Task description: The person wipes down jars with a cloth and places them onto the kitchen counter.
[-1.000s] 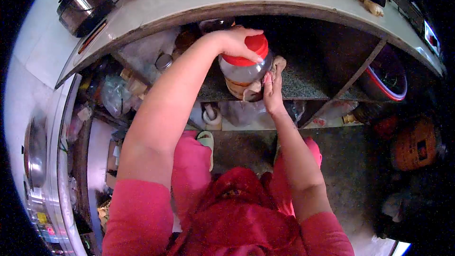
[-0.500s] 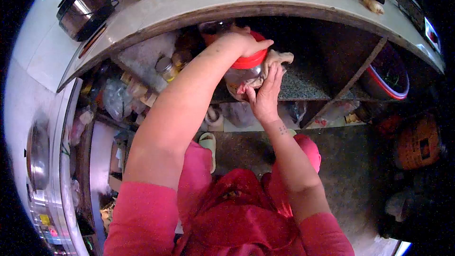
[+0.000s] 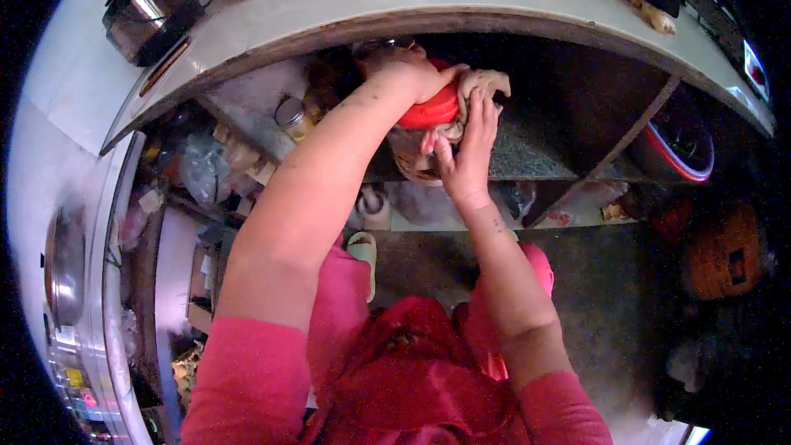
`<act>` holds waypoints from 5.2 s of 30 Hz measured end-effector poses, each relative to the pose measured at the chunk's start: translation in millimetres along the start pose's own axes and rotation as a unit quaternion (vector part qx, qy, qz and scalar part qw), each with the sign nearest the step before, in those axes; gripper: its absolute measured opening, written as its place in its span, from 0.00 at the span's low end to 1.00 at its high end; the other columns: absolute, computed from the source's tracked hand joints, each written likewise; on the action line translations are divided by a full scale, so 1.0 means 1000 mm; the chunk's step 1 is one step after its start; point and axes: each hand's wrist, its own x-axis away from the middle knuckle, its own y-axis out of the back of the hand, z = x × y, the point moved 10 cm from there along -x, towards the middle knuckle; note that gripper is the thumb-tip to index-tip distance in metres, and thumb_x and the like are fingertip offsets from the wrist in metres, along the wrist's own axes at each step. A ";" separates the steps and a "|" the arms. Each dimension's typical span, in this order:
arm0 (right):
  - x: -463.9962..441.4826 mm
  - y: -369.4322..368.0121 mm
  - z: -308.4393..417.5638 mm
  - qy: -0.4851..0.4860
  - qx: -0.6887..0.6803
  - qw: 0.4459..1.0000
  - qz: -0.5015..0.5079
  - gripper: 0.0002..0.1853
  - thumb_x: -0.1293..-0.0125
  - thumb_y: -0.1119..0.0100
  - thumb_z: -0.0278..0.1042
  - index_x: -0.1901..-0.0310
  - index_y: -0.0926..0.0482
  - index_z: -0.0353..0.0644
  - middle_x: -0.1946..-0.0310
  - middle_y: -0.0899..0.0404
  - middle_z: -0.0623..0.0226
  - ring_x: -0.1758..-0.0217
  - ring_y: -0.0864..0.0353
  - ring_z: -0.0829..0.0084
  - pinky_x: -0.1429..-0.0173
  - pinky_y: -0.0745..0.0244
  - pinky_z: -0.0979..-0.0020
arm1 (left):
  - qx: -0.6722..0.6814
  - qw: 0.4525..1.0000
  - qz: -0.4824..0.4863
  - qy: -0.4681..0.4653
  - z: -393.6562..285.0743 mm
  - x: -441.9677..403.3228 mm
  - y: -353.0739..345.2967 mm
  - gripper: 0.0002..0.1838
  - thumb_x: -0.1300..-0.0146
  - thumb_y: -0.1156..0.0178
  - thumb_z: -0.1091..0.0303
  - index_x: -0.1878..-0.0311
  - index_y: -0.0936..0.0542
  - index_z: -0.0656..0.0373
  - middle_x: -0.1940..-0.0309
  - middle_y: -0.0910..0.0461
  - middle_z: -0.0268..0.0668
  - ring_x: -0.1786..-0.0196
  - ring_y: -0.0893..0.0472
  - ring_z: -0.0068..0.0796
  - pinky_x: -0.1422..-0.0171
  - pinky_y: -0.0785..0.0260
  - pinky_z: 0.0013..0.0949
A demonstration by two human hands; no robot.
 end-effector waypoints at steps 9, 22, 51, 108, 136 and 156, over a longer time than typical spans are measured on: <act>-0.011 -0.017 -0.094 -0.201 -0.279 0.939 0.018 0.23 0.34 0.44 0.30 0.39 0.31 0.35 0.43 0.26 0.49 0.42 0.25 0.55 0.36 0.32 0.61 | 0.107 0.993 -0.057 -0.015 0.008 -0.002 -0.010 0.53 0.42 0.65 0.20 0.28 0.38 0.58 0.29 0.37 0.43 0.29 0.34 0.42 0.26 0.45 0.45; 0.006 0.025 0.025 0.047 0.098 0.993 0.033 0.27 0.52 0.35 0.26 0.46 0.27 0.37 0.48 0.30 0.54 0.48 0.30 0.50 0.42 0.32 0.57 | 0.304 0.952 -0.014 -0.023 0.021 -0.020 -0.033 0.39 0.38 0.49 0.31 0.36 0.28 0.54 0.36 0.28 0.49 0.35 0.28 0.47 0.30 0.40 0.42; -0.046 0.007 -0.062 -0.091 -0.180 0.979 -0.014 0.19 0.39 0.47 0.27 0.46 0.24 0.35 0.44 0.24 0.53 0.39 0.26 0.58 0.34 0.35 0.67 | 0.250 0.967 -0.058 0.009 0.019 -0.007 -0.023 0.40 0.34 0.61 0.31 0.33 0.31 0.56 0.32 0.32 0.40 0.30 0.32 0.39 0.26 0.45 0.43; 0.064 -0.049 0.043 0.213 0.217 0.941 0.147 0.22 0.42 0.46 0.35 0.44 0.22 0.52 0.39 0.35 0.69 0.36 0.38 0.59 0.44 0.32 0.58 | 0.550 0.822 -0.143 -0.037 0.050 0.008 -0.033 0.17 0.28 0.48 0.58 0.41 0.23 0.51 0.46 0.20 0.35 0.44 0.24 0.28 0.36 0.36 0.33; 0.014 -0.017 0.002 0.031 0.045 0.999 0.000 0.43 0.43 0.39 0.41 0.29 0.47 0.38 0.29 0.53 0.40 0.25 0.58 0.34 0.25 0.59 0.42 | 0.145 0.986 0.009 0.080 0.027 0.041 0.006 0.45 0.37 0.57 0.31 0.32 0.36 0.63 0.35 0.31 0.51 0.35 0.27 0.45 0.34 0.34 0.45; 0.074 -0.048 -0.003 0.189 0.222 0.936 0.199 0.30 0.39 0.44 0.36 0.33 0.35 0.57 0.34 0.39 0.66 0.28 0.44 0.57 0.27 0.46 0.49 | 0.235 0.961 0.060 -0.134 -0.022 0.020 -0.019 0.56 0.53 0.43 0.25 0.23 0.49 0.41 0.24 0.60 0.55 0.22 0.58 0.54 0.21 0.60 0.50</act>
